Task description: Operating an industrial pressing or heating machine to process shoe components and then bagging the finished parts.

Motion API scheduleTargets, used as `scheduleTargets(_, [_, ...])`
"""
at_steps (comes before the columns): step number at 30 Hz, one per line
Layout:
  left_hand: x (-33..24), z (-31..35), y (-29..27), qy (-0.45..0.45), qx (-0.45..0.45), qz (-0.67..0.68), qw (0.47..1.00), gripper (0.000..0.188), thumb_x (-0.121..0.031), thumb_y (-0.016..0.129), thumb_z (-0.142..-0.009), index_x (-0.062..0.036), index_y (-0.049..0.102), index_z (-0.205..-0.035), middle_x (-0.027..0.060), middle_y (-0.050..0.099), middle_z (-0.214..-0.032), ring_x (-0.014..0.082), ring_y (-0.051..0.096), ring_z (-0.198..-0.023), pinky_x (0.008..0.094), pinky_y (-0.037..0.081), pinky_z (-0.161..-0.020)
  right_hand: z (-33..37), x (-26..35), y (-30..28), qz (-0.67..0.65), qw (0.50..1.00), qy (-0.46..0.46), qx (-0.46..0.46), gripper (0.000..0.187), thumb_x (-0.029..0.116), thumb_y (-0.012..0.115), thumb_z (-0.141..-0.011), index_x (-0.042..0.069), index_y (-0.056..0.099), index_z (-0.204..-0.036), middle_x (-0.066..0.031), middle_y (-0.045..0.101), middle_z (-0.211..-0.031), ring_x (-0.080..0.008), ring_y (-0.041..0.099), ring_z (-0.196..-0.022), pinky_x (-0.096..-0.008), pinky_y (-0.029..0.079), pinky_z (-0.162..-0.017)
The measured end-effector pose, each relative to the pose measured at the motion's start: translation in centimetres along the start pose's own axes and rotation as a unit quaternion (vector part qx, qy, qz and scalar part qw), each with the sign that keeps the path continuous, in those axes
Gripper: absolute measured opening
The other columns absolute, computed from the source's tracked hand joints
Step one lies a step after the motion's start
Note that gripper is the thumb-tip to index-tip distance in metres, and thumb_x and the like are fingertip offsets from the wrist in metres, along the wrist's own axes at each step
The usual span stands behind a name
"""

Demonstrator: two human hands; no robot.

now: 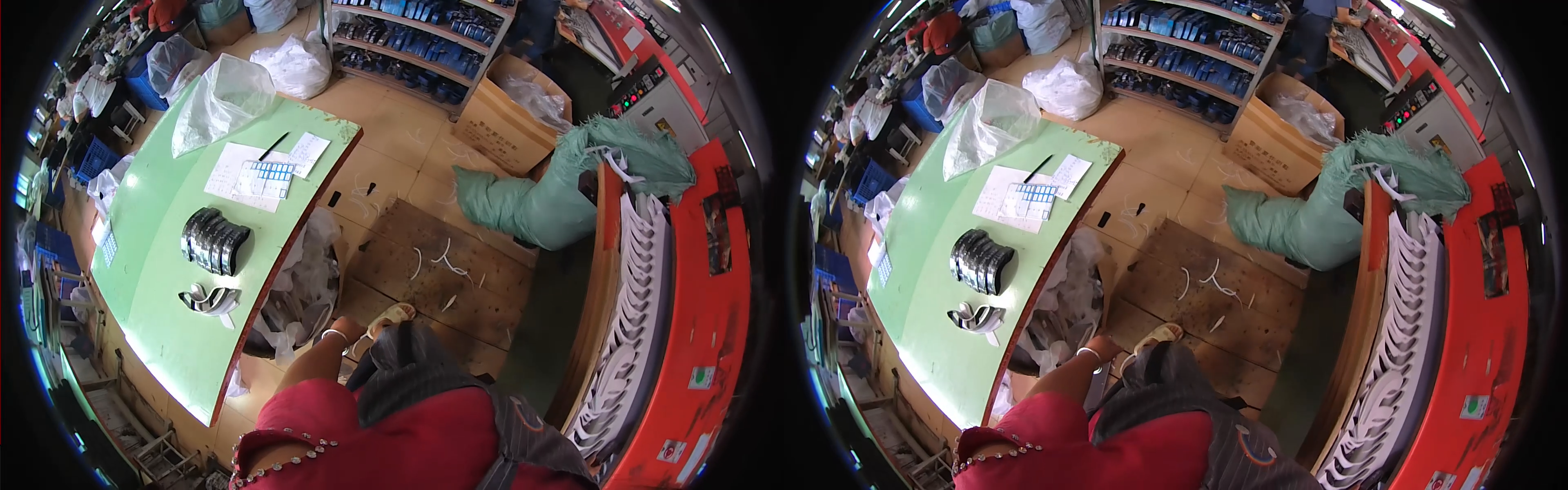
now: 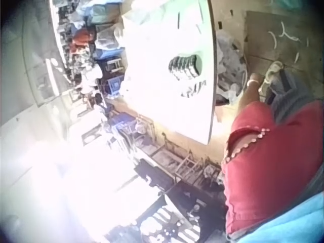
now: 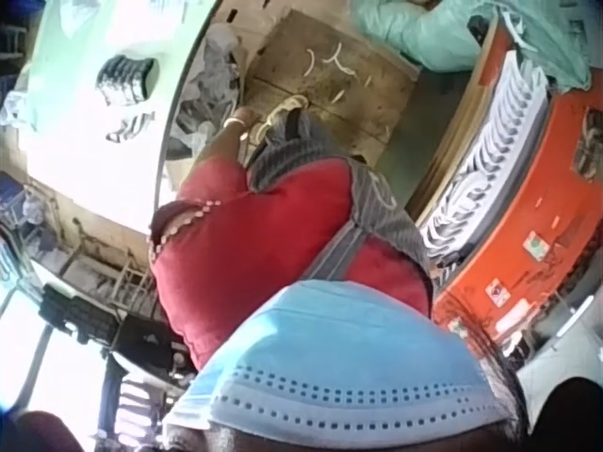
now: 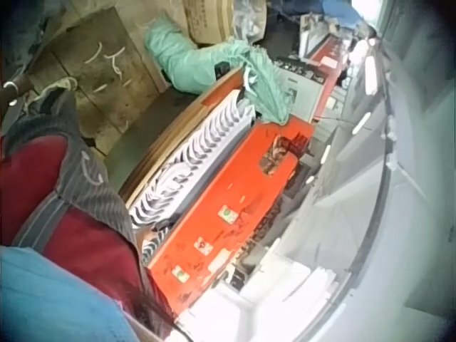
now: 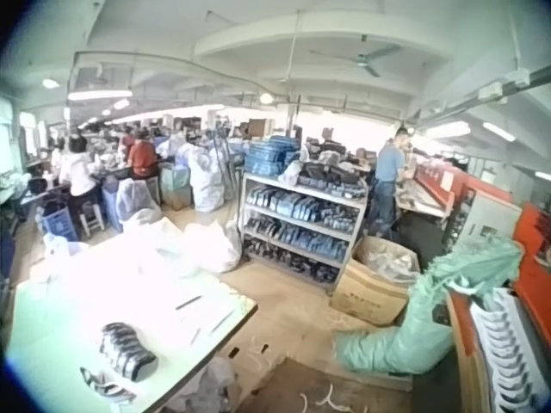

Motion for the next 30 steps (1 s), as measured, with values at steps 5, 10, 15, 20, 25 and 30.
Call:
scheduleTargets(5, [1.0,-0.9,-8.8,-0.12,-0.061,0.253,0.958,0.027,-0.033,0.055,-0.081,-0.0097,0.068,-0.084,0.0134,0.066,-0.089,0.0303,0.063,-0.086,0.0381,0.049,-0.078,-4.5,-5.2,1.0,0.013,1.0,-0.004,-0.006,0.063,0.045,0.051,-0.088,-0.003,0.045,-0.127,-0.0255,0.052,-0.122,-0.0399,0.05,-0.112,-0.044,0.039,-0.093])
scheduleTargets(10, [1.1,-4.0,-11.5,0.013,-0.036,0.0,0.999,0.027,-0.025,0.048,-0.084,-0.0054,0.066,-0.09,0.0193,0.066,-0.089,0.0343,0.063,-0.086,0.0435,0.049,-0.08,1.3,-10.8,0.1,0.034,0.998,0.052,-0.023,0.061,0.043,0.051,-0.089,-0.004,0.044,-0.127,-0.0261,0.051,-0.123,-0.0395,0.049,-0.114,-0.0437,0.038,-0.095])
scheduleTargets(15, [-0.2,-10.3,-12.4,0.174,0.109,-0.227,0.952,0.018,-0.031,0.062,-0.076,-0.018,0.066,-0.088,0.0107,0.066,-0.081,0.0278,0.065,-0.077,0.0426,0.052,-0.067,10.3,-7.3,-0.6,0.177,0.981,0.05,0.056,0.045,0.02,0.045,-0.093,-0.005,0.04,-0.13,-0.024,0.04,-0.134,-0.0378,0.04,-0.122,-0.0404,0.028,-0.106])
scheduleTargets(20, [-8.1,-16.8,-21.7,0.328,-0.089,-0.38,0.86,0.029,-0.042,0.052,-0.089,-0.0203,0.065,-0.102,-0.0033,0.063,-0.091,0.0149,0.055,-0.088,0.035,0.04,-0.083,11.4,-0.2,-1.8,0.035,0.976,0.214,0.004,0.043,0.019,0.051,-0.086,0.008,0.048,-0.127,-0.0223,0.058,-0.108,-0.0348,0.056,-0.098,-0.0442,0.044,-0.084])
scheduleTargets(25, [-36.0,-11.1,-31.5,0.349,-0.093,0.049,0.931,0.032,-0.029,0.051,-0.09,-0.0004,0.06,-0.1,0.0119,0.064,-0.089,0.026,0.059,-0.079,0.0389,0.046,-0.073,12.5,2.6,-7.9,-0.03,0.967,0.241,-0.081,0.045,0.028,0.061,-0.08,0.007,0.053,-0.119,-0.0183,0.063,-0.096,-0.0349,0.06,-0.09,-0.0445,0.045,-0.083])
scheduleTargets(30, [-57.4,-1.7,-27.1,0.496,0.055,0.214,0.84,0.016,-0.016,0.057,-0.086,-0.0007,0.058,-0.081,0.0077,0.06,-0.073,0.0161,0.058,-0.071,0.0295,0.048,-0.07,14.0,-0.7,-9.5,-0.215,0.922,0.302,-0.11,0.052,0.034,0.06,-0.083,0.003,0.049,-0.123,-0.0199,0.06,-0.111,-0.0354,0.057,-0.102,-0.0419,0.044,-0.088])
Point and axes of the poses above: each hand's wrist, its own z-axis away from the middle knuckle, its own y-axis out of the palm, x = y × z, the point moved 8 cm from there along -z, towards the middle knuckle
